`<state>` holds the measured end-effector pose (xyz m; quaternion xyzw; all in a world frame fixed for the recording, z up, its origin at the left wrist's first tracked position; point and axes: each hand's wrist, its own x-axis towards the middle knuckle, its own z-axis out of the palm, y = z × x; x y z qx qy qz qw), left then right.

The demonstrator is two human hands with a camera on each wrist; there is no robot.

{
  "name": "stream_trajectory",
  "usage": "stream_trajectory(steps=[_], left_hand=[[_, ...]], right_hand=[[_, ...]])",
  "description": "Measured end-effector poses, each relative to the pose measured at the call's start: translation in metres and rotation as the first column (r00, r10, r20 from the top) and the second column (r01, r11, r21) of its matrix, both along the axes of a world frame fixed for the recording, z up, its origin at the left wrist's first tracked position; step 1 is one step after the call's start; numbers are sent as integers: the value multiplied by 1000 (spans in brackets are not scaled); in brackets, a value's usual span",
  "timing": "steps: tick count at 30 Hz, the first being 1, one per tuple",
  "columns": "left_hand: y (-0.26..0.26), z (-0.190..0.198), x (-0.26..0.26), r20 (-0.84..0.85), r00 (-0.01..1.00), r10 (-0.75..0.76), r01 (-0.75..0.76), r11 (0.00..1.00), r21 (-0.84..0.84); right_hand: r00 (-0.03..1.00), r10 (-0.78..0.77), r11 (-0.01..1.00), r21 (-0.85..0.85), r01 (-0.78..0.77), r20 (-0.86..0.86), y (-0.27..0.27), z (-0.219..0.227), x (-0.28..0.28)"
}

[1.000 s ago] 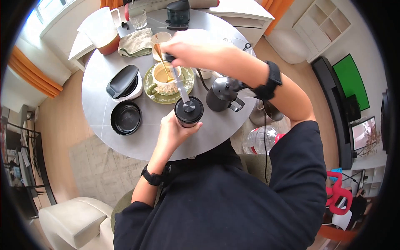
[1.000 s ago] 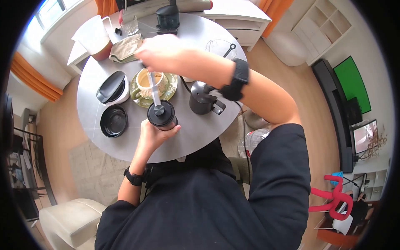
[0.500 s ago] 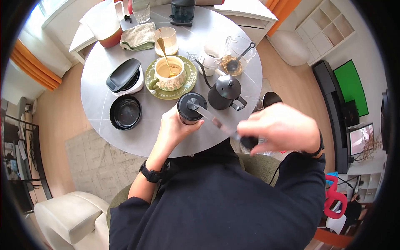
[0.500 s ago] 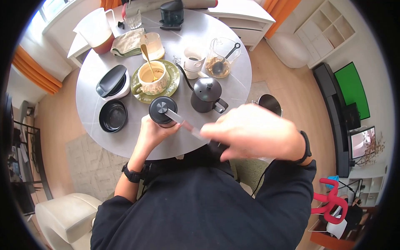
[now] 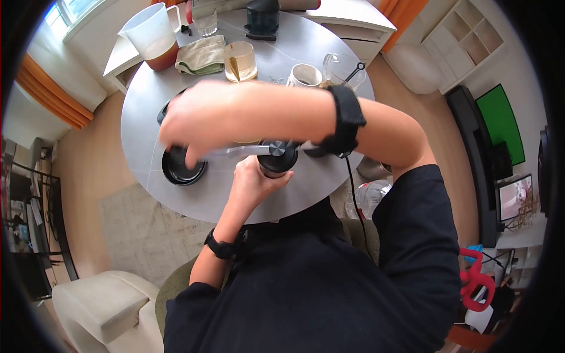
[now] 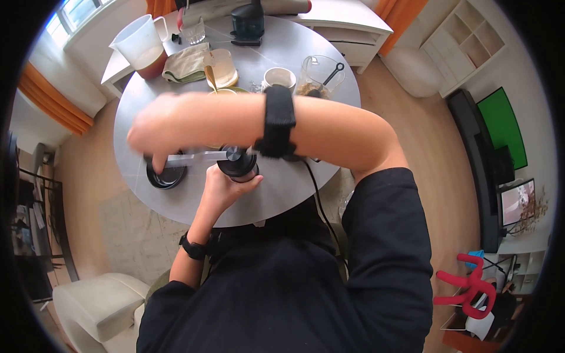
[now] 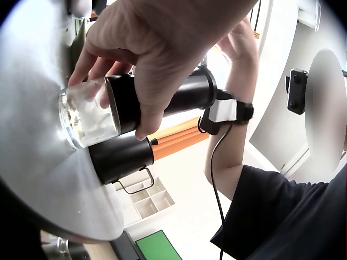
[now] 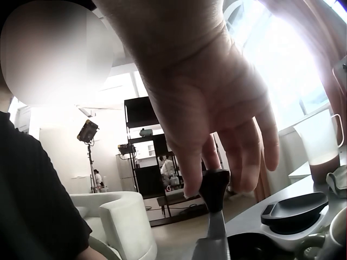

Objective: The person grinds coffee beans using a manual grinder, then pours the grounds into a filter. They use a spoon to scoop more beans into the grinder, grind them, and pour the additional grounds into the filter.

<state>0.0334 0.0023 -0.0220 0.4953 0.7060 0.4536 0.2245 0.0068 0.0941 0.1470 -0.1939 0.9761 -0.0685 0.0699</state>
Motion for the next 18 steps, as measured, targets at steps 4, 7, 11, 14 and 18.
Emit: stream_trajectory(steps=[4,7,11,14,18], left_hand=[[0,2,0,115,993,5,-9,999,35],[-1,8,1,140,990,-10,4,999,45],[0,5,0,146,989,2,-5,1000,20],[0,7,1,151,989,-2,-4,999,42],[0,8,3,95,995,20,-29,995,91]], right_hand=[[960,-222,975,-39,219,-170,64,-12,7],[920,-356,932,4,362,-166,103,-9,36],[831,-497,858,5,514,-248,122,-13,101],[799,-570,807,51,588,-194,111,-1,152],[783,-620,781,54,622,-40,73,20,203]])
